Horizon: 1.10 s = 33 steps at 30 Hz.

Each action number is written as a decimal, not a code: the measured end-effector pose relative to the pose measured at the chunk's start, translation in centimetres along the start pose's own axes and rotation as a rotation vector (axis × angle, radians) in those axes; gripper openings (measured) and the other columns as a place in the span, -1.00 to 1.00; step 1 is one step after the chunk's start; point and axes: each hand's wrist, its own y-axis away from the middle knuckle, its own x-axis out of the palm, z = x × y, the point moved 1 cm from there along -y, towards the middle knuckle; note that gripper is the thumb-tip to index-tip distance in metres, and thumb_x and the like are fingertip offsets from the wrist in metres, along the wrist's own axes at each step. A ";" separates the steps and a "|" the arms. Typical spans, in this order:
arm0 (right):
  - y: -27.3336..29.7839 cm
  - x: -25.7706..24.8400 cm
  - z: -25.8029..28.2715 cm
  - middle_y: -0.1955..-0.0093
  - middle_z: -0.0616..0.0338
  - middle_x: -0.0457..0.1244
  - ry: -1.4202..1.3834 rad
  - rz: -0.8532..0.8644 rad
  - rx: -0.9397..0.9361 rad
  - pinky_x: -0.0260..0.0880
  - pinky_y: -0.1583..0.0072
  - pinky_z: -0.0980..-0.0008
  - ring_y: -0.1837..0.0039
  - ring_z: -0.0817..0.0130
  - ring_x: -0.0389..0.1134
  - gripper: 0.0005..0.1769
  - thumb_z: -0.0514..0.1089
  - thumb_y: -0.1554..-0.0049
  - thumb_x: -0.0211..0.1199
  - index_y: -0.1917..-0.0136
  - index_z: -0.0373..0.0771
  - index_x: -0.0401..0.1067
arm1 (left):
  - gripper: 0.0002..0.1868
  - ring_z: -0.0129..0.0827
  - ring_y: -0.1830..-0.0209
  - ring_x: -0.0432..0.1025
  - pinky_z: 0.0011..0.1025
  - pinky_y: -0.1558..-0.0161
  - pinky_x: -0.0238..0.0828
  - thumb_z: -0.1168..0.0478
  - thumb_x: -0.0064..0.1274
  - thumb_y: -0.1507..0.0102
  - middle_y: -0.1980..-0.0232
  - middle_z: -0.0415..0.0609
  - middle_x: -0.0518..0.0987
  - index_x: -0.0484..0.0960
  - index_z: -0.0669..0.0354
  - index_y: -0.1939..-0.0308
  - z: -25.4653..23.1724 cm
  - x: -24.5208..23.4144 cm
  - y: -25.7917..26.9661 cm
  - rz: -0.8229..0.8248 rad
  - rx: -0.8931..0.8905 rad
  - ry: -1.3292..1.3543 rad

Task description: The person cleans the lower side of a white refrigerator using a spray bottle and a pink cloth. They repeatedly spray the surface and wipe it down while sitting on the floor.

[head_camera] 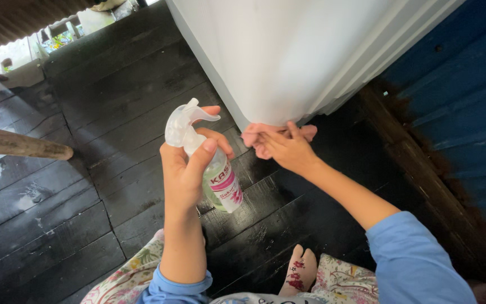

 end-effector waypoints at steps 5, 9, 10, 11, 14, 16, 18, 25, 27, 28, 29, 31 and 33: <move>5.6 2.3 -0.3 -0.26 0.42 0.33 -0.186 0.051 0.085 -0.44 -0.54 -0.37 -0.50 0.46 0.19 -0.73 0.04 -0.24 0.15 -0.13 0.04 0.56 | -0.48 -0.42 0.31 0.52 -0.44 0.21 0.42 0.16 0.07 -0.32 0.33 0.01 0.65 0.50 0.40 -0.29 0.8 -0.6 0.4 0.001 -0.008 -0.012; 8.8 4.0 -0.7 -0.21 0.22 0.32 -0.420 0.040 0.336 -0.17 -0.35 -0.19 -0.41 0.16 0.20 -0.80 0.01 -0.20 0.25 -0.04 -0.06 0.55 | -0.50 -0.42 0.31 0.52 -0.44 0.22 0.43 0.18 0.06 -0.32 0.34 0.01 0.64 0.49 0.40 -0.29 1.9 -0.2 0.4 0.025 -0.046 0.004; 9.2 4.2 -0.9 -0.23 0.12 0.32 -0.501 0.014 0.425 -0.09 -0.26 -0.12 -0.37 0.06 0.19 -0.78 -0.01 -0.17 0.27 -0.03 -0.12 0.55 | -0.50 -0.42 0.31 0.51 -0.44 0.22 0.42 0.18 0.06 -0.32 0.34 0.00 0.64 0.49 0.40 -0.28 2.2 0.0 0.4 0.035 -0.059 0.002; 9.2 4.3 -1.3 -0.31 0.09 0.27 -0.637 0.029 0.634 0.01 -0.30 -0.07 -0.39 0.05 0.19 -0.79 -0.07 -0.22 0.23 -0.09 -0.15 0.51 | -0.51 -0.42 0.31 0.51 -0.44 0.22 0.42 0.18 0.06 -0.32 0.34 0.00 0.64 0.49 0.39 -0.28 2.5 0.1 0.4 0.044 -0.066 0.001; 7.1 3.6 -1.4 -0.40 0.07 0.23 -0.929 -0.084 1.048 0.25 -0.39 0.13 -0.41 0.10 0.23 -0.77 -0.28 -0.28 0.11 -0.19 -0.22 0.44 | -0.52 -0.44 0.32 0.51 -0.45 0.22 0.42 0.18 0.05 -0.33 0.35 -0.02 0.64 0.49 0.38 -0.28 3.1 0.7 0.5 0.070 -0.088 -0.003; 4.0 1.9 -1.5 -0.28 0.15 0.31 -0.979 -0.357 1.013 0.30 -0.43 0.30 -0.37 0.23 0.31 -0.66 -0.46 -0.16 0.03 -0.12 -0.22 0.47 | -0.52 -0.45 0.34 0.49 -0.45 0.23 0.39 0.18 0.05 -0.33 0.35 -0.02 0.63 0.49 0.37 -0.29 3.4 1.1 0.5 0.083 -0.099 -0.004; 1.1 -0.4 -2.3 -0.34 0.09 0.22 -1.058 -0.576 1.148 0.14 -0.53 0.19 -0.44 0.19 0.22 -0.59 -0.44 -0.20 0.06 -0.32 -0.31 0.27 | -0.52 -0.44 0.31 0.50 -0.45 0.21 0.40 0.18 0.05 -0.34 0.34 -0.02 0.63 0.49 0.36 -0.29 3.6 1.4 0.5 0.103 -0.095 -0.001; -3.2 -5.0 -7.7 -0.27 0.12 0.13 -0.907 -0.809 1.188 0.11 -0.52 0.30 -0.38 0.27 0.19 -0.58 -0.39 -0.36 0.28 -0.37 -0.32 0.16 | -0.53 -0.45 0.32 0.51 -0.46 0.21 0.43 0.18 0.05 -0.32 0.34 -0.05 0.64 0.51 0.34 -0.28 4.2 2.0 0.6 0.139 -0.101 -0.060; -3.4 -4.0 -6.2 -0.23 0.06 0.22 -0.815 -0.805 1.164 0.23 -0.41 0.27 -0.34 0.16 0.28 -0.68 -0.36 -0.26 0.25 -0.26 -0.35 0.29 | -0.53 -0.45 0.31 0.51 -0.46 0.20 0.43 0.19 0.05 -0.33 0.34 -0.05 0.63 0.50 0.34 -0.28 4.3 2.2 0.8 0.137 -0.120 -0.058; -3.2 -3.1 -5.2 -0.21 0.03 0.27 -0.769 -0.807 1.148 0.29 -0.36 0.26 -0.32 0.11 0.33 -0.71 -0.34 -0.21 0.24 -0.21 -0.37 0.35 | -0.54 -0.45 0.31 0.51 -0.45 0.19 0.43 0.19 0.05 -0.33 0.34 -0.06 0.63 0.49 0.34 -0.28 4.3 2.3 0.7 0.136 -0.125 -0.056; -2.9 -1.9 -3.9 -0.20 0.02 0.27 -0.775 -0.790 1.204 0.33 -0.35 0.24 -0.30 0.10 0.35 -0.73 -0.33 -0.22 0.23 -0.20 -0.38 0.38 | -0.54 -0.45 0.31 0.51 -0.45 0.20 0.43 0.19 0.04 -0.34 0.35 -0.06 0.63 0.50 0.34 -0.28 4.4 2.3 0.6 0.139 -0.119 -0.074; -1.6 0.3 -0.9 -0.17 -0.01 0.29 -0.785 -0.743 1.318 0.39 -0.34 0.20 -0.26 0.09 0.39 -0.76 -0.30 -0.24 0.22 -0.18 -0.39 0.45 | -0.55 -0.45 0.31 0.51 -0.45 0.20 0.43 0.19 0.04 -0.34 0.35 -0.07 0.63 0.51 0.33 -0.28 4.5 2.3 0.6 0.145 -0.116 -0.105; -0.3 2.2 1.7 -0.16 -0.04 0.26 -0.787 -0.693 1.364 0.36 -0.32 0.20 -0.25 0.06 0.35 -0.69 -0.28 -0.19 0.29 -0.20 -0.42 0.44 | -0.55 -0.44 0.30 0.53 -0.44 0.17 0.46 0.19 0.04 -0.33 0.34 -0.07 0.63 0.50 0.33 -0.27 4.6 2.5 0.3 0.146 -0.115 -0.086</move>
